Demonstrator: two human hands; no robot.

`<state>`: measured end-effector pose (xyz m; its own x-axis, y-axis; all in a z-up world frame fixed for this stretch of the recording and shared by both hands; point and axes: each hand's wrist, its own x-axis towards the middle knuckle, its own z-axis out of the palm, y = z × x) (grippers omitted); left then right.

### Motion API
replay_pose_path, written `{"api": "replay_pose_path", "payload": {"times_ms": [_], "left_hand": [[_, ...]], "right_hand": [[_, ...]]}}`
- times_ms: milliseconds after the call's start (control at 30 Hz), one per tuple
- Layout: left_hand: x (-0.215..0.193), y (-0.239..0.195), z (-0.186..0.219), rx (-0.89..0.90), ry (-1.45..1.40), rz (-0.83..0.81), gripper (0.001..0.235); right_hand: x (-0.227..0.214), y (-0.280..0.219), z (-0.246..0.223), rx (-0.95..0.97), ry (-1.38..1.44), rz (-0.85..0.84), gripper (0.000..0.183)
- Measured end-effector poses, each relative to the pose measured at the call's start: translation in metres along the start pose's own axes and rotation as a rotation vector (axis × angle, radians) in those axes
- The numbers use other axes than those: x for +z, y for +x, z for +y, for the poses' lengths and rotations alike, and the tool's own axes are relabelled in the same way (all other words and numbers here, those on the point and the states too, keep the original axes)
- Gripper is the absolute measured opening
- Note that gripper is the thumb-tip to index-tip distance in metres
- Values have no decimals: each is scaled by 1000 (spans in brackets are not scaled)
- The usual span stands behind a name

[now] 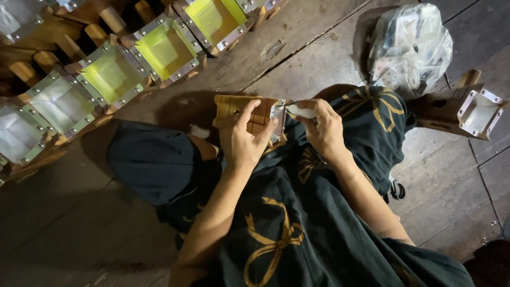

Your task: Applying glue to the joints of small wooden frames and assembling them into boxes or lanterns.

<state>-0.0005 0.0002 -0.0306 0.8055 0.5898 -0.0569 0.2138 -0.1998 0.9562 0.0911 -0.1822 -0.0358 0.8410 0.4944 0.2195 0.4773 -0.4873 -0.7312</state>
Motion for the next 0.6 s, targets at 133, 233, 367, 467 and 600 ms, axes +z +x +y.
{"api": "replay_pose_path", "payload": {"times_ms": [133, 233, 367, 467, 600], "left_hand": [[-1, 3, 2, 217, 215, 73, 51], [-4, 5, 7, 251, 260, 81, 52], [-4, 3, 6, 229, 244, 50, 50], [-5, 5, 10, 264, 246, 68, 49], [-4, 4, 11, 219, 238, 56, 49]], "right_hand": [[1, 3, 3, -53, -2, -18, 27], [4, 2, 8, -86, 4, -26, 28], [3, 4, 3, -129, 2, -18, 26], [4, 7, 2, -143, 10, -20, 24], [4, 10, -1, -152, 4, -23, 26]]}}
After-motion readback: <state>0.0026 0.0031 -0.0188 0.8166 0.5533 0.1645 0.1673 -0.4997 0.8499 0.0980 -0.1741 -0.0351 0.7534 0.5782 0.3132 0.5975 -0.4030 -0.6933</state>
